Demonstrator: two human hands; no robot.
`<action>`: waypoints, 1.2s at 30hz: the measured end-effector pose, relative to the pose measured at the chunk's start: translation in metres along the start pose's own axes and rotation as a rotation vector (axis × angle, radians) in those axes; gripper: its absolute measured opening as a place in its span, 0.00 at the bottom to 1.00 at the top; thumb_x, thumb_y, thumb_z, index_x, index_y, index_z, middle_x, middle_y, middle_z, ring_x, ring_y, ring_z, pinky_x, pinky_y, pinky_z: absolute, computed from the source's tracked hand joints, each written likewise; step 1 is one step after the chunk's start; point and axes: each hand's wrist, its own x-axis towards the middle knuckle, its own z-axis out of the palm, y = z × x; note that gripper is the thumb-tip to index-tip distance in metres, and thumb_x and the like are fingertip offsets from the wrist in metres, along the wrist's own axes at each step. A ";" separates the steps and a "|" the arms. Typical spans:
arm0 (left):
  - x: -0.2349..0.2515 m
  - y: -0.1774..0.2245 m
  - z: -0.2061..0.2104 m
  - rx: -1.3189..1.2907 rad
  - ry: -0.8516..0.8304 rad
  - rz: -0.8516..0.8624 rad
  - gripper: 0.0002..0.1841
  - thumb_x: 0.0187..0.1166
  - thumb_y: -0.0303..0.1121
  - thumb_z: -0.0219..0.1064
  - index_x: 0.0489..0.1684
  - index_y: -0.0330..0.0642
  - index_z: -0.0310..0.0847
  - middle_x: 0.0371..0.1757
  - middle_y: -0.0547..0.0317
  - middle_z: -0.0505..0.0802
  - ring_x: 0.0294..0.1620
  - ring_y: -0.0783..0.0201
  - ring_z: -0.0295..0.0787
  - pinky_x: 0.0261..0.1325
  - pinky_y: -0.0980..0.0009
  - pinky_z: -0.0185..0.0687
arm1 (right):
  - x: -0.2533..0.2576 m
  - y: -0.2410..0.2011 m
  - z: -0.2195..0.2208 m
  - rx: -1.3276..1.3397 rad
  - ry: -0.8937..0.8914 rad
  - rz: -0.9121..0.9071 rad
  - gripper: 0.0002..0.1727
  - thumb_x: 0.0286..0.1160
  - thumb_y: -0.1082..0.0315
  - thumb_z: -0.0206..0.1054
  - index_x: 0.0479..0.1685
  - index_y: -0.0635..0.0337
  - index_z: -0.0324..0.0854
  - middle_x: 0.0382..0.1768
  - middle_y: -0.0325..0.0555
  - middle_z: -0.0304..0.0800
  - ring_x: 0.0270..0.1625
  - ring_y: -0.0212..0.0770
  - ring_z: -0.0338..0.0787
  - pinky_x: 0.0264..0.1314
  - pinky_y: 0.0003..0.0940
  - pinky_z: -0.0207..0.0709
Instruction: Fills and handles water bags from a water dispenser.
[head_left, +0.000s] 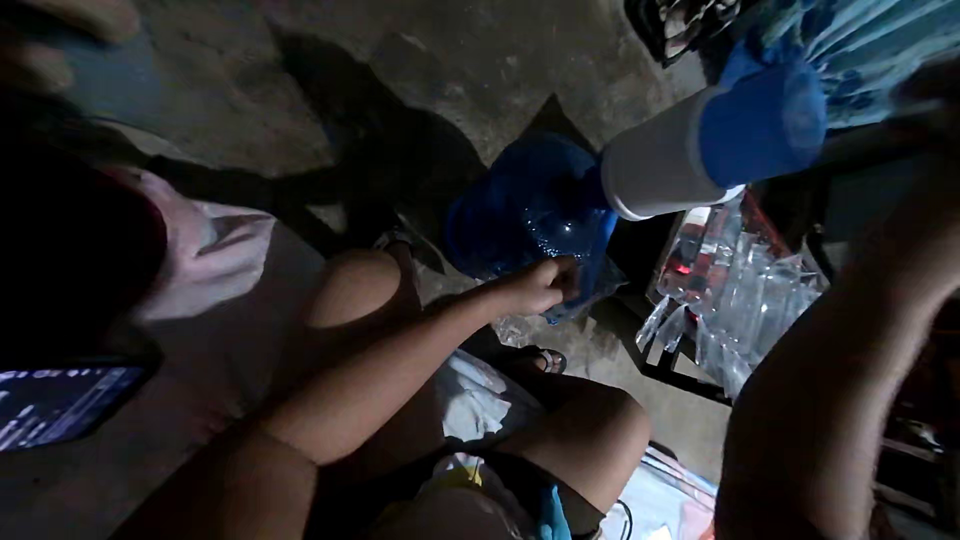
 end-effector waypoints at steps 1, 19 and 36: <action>-0.002 0.002 0.001 0.010 0.013 -0.002 0.11 0.87 0.23 0.56 0.60 0.24 0.74 0.47 0.43 0.85 0.46 0.62 0.81 0.55 0.66 0.79 | -0.021 0.004 -0.008 0.057 -0.056 -0.011 0.22 0.94 0.64 0.41 0.54 0.75 0.75 0.45 0.41 0.87 0.48 0.27 0.88 0.58 0.30 0.85; -0.007 -0.032 0.020 0.122 0.282 0.252 0.02 0.84 0.21 0.57 0.43 0.31 0.70 0.35 0.60 0.78 0.34 0.77 0.74 0.44 0.78 0.74 | -0.260 0.068 0.003 -0.344 -0.852 0.885 0.27 0.93 0.52 0.50 0.64 0.66 0.84 0.56 0.65 0.90 0.63 0.64 0.89 0.68 0.65 0.75; -0.012 -0.041 0.028 0.117 0.369 0.244 0.01 0.83 0.18 0.56 0.44 0.28 0.70 0.46 0.55 0.82 0.47 0.76 0.78 0.55 0.77 0.76 | -0.261 0.078 -0.001 -0.294 -0.850 0.930 0.26 0.93 0.52 0.50 0.61 0.65 0.85 0.59 0.65 0.89 0.66 0.63 0.87 0.69 0.66 0.73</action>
